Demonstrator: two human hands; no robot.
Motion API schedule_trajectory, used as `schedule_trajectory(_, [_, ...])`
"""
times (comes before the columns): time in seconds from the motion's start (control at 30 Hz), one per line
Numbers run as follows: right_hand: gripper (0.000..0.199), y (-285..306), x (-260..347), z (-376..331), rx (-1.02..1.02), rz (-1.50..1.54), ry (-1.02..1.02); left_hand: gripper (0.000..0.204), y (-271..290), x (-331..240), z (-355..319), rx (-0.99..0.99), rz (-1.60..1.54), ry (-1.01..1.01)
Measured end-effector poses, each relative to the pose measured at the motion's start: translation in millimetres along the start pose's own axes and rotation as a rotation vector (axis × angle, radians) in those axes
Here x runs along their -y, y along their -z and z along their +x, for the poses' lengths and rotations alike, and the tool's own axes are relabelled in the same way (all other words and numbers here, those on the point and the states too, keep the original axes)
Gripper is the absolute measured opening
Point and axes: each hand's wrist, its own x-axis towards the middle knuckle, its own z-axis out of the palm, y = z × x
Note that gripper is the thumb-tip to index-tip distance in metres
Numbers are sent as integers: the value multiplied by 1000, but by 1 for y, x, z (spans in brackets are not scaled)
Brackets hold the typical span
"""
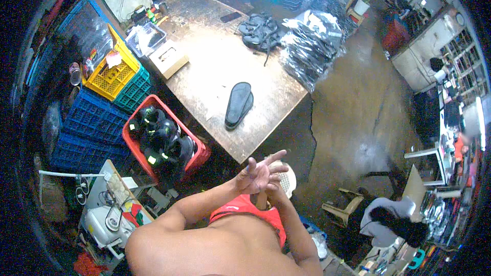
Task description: The person gathers foam insoles and rubber soles from a cluttered workshop. They sit at a table and use a small stick to apply adhesive to the insoles, then press them onto the rubber soles to assemble slippers.
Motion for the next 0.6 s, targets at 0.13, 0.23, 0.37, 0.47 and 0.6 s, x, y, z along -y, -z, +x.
schedule_trajectory(0.13, [12,-12,15,59,142,352,-474,107,15,-68,0,-79,174,-222])
schedule_trajectory(0.23, [9,-22,29,88,192,539,-588,92,29,-94,-5,-237,530,-450])
schedule_trajectory(0.37, [15,-25,31,103,221,471,-767,75,50,-82,-11,-379,1034,-539])
schedule_trajectory(0.47, [19,-14,27,117,316,288,-700,75,66,-69,-10,-480,1079,-686])
schedule_trajectory(0.6, [22,-4,18,149,487,167,-770,64,87,-68,-3,-663,926,-919])
